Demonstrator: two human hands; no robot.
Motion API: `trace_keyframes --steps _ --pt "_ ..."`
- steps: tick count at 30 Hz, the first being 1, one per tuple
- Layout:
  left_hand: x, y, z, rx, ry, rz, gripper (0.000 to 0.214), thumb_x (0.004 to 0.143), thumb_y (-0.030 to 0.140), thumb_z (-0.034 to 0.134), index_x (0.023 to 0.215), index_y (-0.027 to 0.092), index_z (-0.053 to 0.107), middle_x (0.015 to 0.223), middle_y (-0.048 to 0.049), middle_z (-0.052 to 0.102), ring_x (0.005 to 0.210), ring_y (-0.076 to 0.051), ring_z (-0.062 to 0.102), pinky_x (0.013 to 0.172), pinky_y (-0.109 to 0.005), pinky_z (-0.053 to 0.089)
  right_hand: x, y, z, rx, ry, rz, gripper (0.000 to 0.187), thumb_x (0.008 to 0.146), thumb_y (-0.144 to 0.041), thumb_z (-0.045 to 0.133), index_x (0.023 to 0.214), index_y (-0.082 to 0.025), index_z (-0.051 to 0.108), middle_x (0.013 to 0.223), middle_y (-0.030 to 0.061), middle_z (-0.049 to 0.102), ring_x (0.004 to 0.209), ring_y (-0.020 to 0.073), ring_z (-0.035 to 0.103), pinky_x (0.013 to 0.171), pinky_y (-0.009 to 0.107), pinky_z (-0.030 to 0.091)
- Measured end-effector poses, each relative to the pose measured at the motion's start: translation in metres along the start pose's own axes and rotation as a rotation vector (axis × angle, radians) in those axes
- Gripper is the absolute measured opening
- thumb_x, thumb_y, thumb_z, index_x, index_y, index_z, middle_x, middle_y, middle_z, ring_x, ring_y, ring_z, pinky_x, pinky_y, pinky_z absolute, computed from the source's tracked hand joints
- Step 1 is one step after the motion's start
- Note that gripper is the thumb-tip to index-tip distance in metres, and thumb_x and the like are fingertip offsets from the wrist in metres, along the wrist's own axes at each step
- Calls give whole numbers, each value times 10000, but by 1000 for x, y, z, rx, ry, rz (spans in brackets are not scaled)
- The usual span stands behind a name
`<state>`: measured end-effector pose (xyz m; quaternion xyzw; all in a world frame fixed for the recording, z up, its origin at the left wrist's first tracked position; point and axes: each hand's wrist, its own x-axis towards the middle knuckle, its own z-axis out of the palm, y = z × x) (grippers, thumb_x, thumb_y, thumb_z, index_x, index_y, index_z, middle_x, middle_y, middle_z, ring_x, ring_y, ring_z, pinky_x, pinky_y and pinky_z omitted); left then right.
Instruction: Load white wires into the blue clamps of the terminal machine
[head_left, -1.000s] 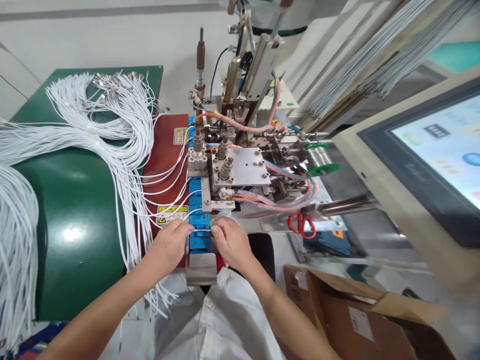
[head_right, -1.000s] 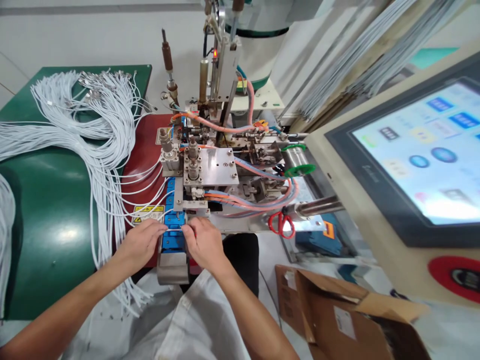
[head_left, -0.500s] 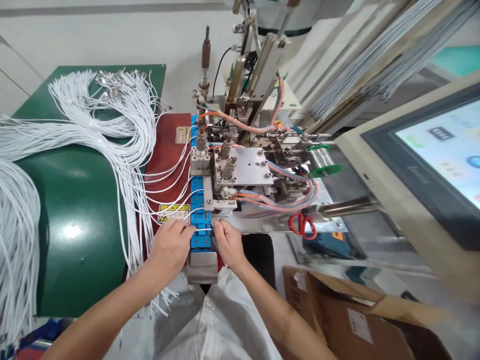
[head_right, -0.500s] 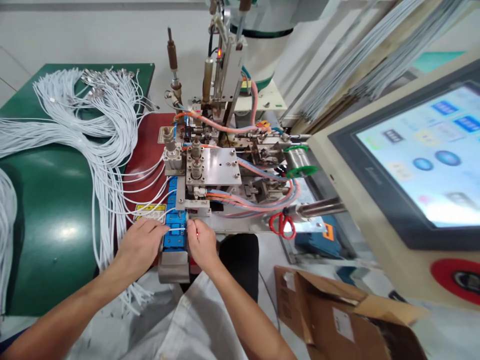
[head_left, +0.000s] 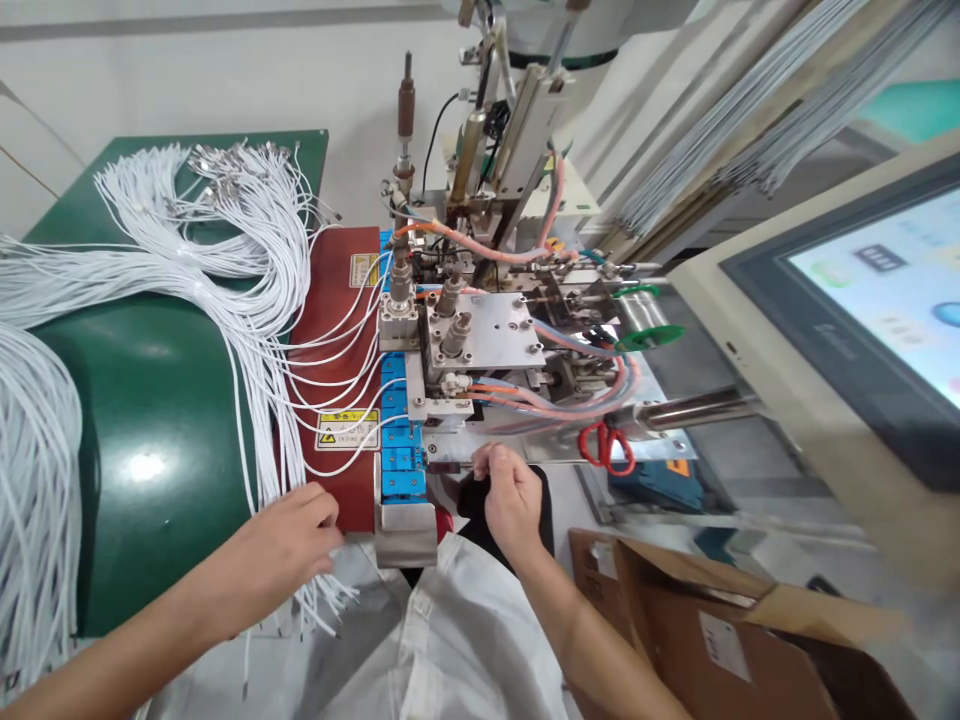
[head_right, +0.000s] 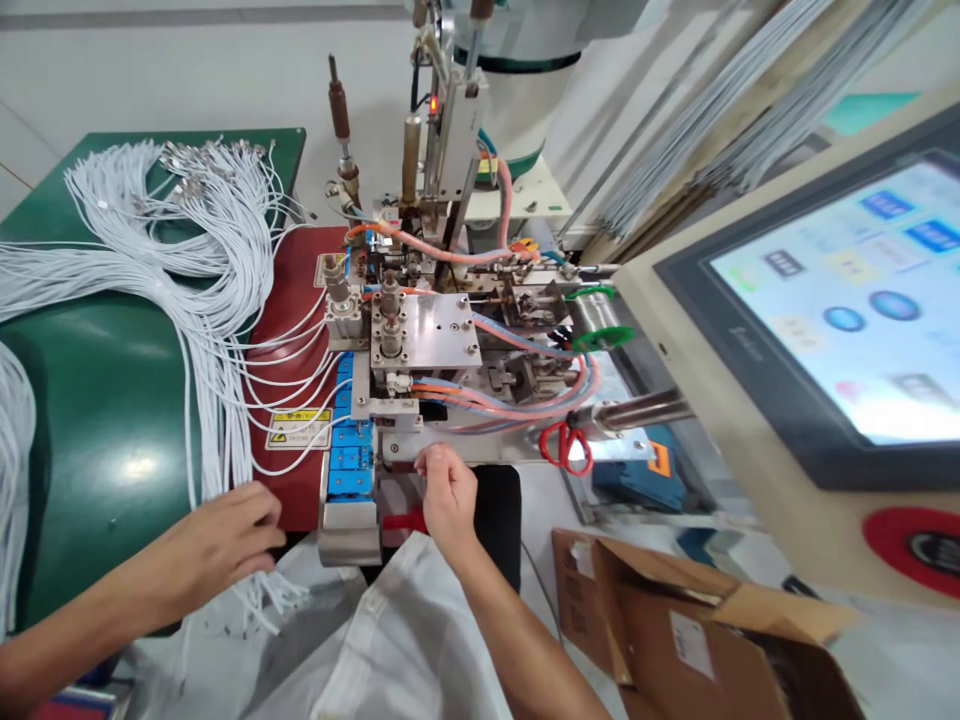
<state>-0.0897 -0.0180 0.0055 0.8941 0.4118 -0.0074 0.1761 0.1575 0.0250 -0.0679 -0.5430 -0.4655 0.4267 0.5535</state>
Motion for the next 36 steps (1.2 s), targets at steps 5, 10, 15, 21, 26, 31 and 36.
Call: trace_keyframes --steps 5,10,15,21,26,31,36 --pt "-6 4 -7 155 -228 -17 171 769 24 512 685 167 553 795 -30 520 804 -190 451 723 -320 360 -3 -1 0 -18 -33 29 393 875 -413 397 565 -182 464 554 -20 446 541 112 414 524 239 338" --pt "-3 0 0 182 -184 34 76 776 123 566 718 173 568 827 -35 517 826 -199 448 749 -332 339 -5 -3 -4 -34 -58 71 412 862 -445 403 547 -184 450 535 -21 428 528 112 402 508 239 331" --pt "-4 -2 0 155 -139 73 152 785 112 561 642 163 567 805 -39 536 809 -189 471 740 -317 351 -7 -2 -9 -31 -23 102 412 847 -459 427 542 -183 449 537 -20 428 528 111 397 499 236 331" --pt "24 9 -11 -199 161 -33 207 904 247 414 792 174 573 741 -1 615 692 -136 540 684 -273 403 -18 -6 -5 -19 -116 6 375 878 -397 403 621 -169 551 559 -5 495 534 114 452 511 234 366" --pt "30 12 -14 -342 414 -136 200 897 270 422 849 214 608 766 8 658 699 -117 596 641 -221 450 -21 -31 -13 -72 -440 -198 431 905 -427 305 885 -179 657 685 49 611 649 160 563 620 285 442" --pt "25 13 -17 -404 534 -121 172 875 211 467 944 231 623 777 8 658 688 -101 606 606 -182 462 -32 -63 -1 -283 -680 -341 459 754 -475 575 1118 -197 572 975 111 653 887 230 589 783 335 442" --pt "18 8 -15 -357 457 3 191 885 237 462 994 206 616 794 -12 645 719 -105 593 635 -191 464 -43 -70 19 -280 -807 -179 102 769 -197 505 708 -196 587 606 -12 561 560 116 516 543 213 402"
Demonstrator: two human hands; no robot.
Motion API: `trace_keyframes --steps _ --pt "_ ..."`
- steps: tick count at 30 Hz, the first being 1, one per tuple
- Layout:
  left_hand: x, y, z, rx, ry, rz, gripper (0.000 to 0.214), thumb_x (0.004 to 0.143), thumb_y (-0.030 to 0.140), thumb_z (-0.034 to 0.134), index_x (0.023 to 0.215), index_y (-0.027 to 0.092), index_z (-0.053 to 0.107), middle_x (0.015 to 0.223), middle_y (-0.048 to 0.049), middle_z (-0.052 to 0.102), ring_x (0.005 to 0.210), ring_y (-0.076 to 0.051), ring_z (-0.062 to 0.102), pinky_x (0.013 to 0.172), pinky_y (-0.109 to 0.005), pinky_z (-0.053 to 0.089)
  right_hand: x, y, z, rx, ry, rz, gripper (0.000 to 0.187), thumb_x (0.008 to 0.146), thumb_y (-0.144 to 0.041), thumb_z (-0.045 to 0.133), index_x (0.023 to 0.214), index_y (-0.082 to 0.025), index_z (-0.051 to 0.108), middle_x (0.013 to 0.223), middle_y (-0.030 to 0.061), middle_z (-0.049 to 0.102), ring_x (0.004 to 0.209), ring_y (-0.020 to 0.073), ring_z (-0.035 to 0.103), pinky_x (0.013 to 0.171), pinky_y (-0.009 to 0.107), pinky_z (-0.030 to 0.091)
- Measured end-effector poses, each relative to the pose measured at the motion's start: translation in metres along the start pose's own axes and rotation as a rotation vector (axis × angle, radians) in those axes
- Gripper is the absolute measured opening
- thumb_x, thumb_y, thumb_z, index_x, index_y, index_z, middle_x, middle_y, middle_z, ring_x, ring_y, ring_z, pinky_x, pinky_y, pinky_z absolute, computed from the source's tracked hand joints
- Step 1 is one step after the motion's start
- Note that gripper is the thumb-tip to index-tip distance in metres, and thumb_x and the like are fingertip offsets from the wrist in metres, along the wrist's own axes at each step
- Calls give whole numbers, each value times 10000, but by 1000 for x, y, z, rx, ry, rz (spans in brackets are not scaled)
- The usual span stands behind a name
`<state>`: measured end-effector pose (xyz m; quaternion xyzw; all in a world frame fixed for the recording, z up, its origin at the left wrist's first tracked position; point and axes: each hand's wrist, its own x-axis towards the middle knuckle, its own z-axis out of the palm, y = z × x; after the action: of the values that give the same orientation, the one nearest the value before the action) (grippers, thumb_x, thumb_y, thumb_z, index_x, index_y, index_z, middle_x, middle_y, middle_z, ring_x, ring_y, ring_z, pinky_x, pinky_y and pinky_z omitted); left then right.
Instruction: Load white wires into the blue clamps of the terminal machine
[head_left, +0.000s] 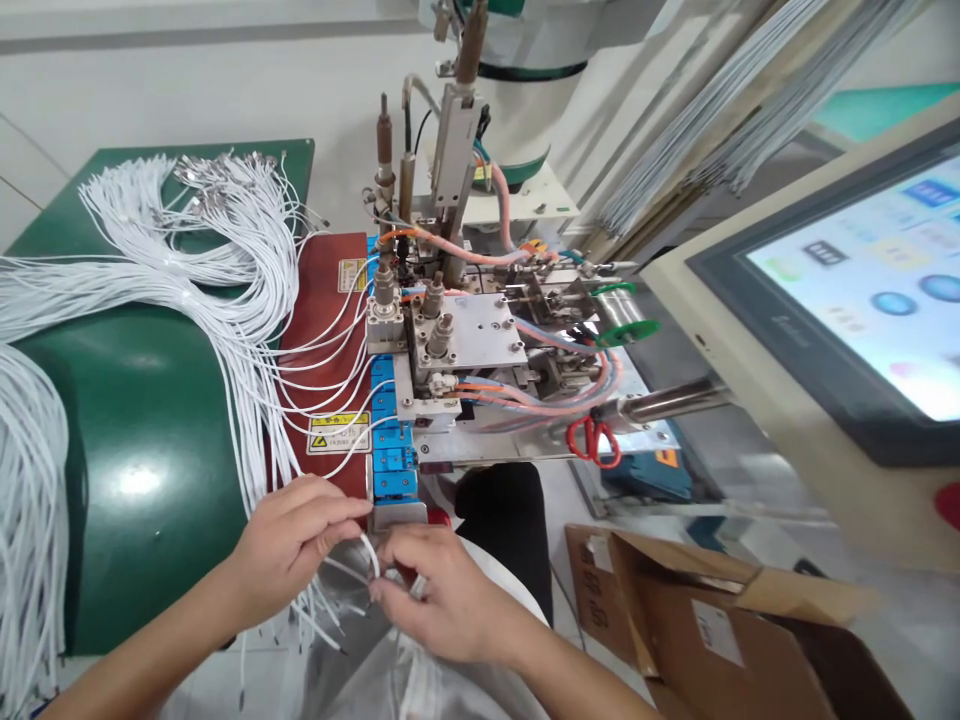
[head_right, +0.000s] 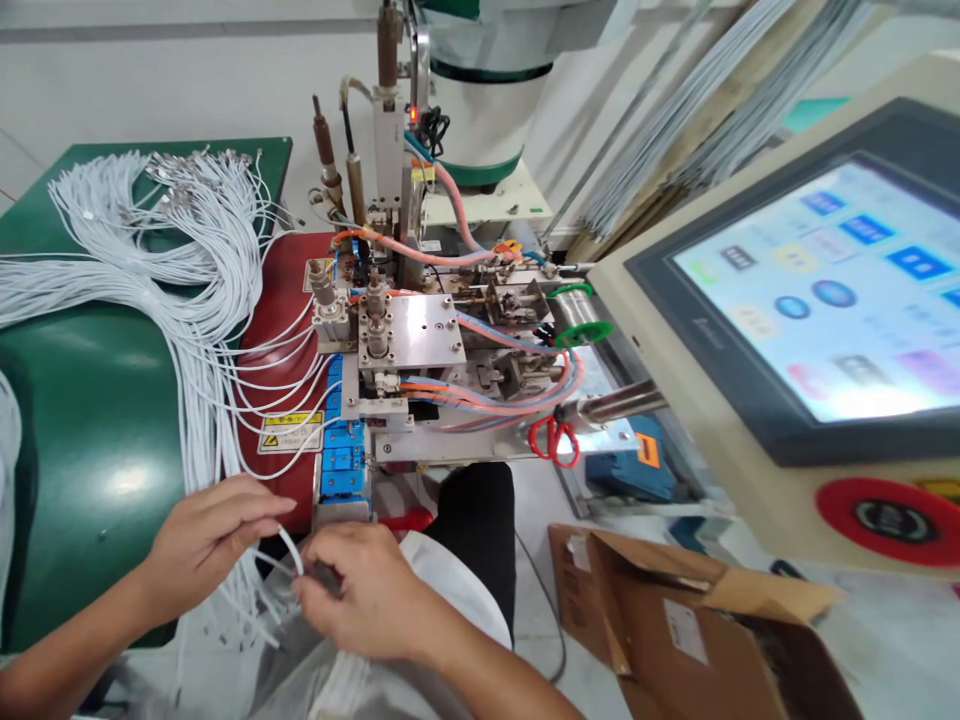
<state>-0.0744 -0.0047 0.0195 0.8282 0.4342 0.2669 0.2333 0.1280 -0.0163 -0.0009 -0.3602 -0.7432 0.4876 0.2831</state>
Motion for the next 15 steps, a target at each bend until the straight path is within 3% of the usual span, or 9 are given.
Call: trace_keyframes --steps 4,9,12,15 --pt "-11 -4 1 162 -268 59 191 896 235 439 977 211 610 764 -5 624 690 -121 562 654 -240 443 -5 7 -6 33 113 87 122 762 -179 479 646 -183 514 634 -3 529 596 115 493 563 218 387" --pt "-15 4 9 250 -327 63 201 900 178 393 963 198 583 827 -26 625 784 -150 569 764 -303 449 -15 10 -9 -31 -7 155 124 804 -226 492 705 -190 558 557 -29 517 504 96 459 478 199 328" --pt "-17 4 8 234 -233 62 222 881 228 457 1091 203 527 983 -58 614 942 -175 554 854 -328 444 -19 9 -6 -17 27 204 130 813 -239 488 710 -191 551 539 -35 513 479 90 449 463 196 319" --pt "-26 -6 3 355 115 -93 351 825 261 553 1167 227 480 1111 -84 555 1069 -223 505 934 -399 409 -24 9 2 84 55 311 148 839 -260 444 737 -193 528 586 -15 568 501 96 483 427 181 311"
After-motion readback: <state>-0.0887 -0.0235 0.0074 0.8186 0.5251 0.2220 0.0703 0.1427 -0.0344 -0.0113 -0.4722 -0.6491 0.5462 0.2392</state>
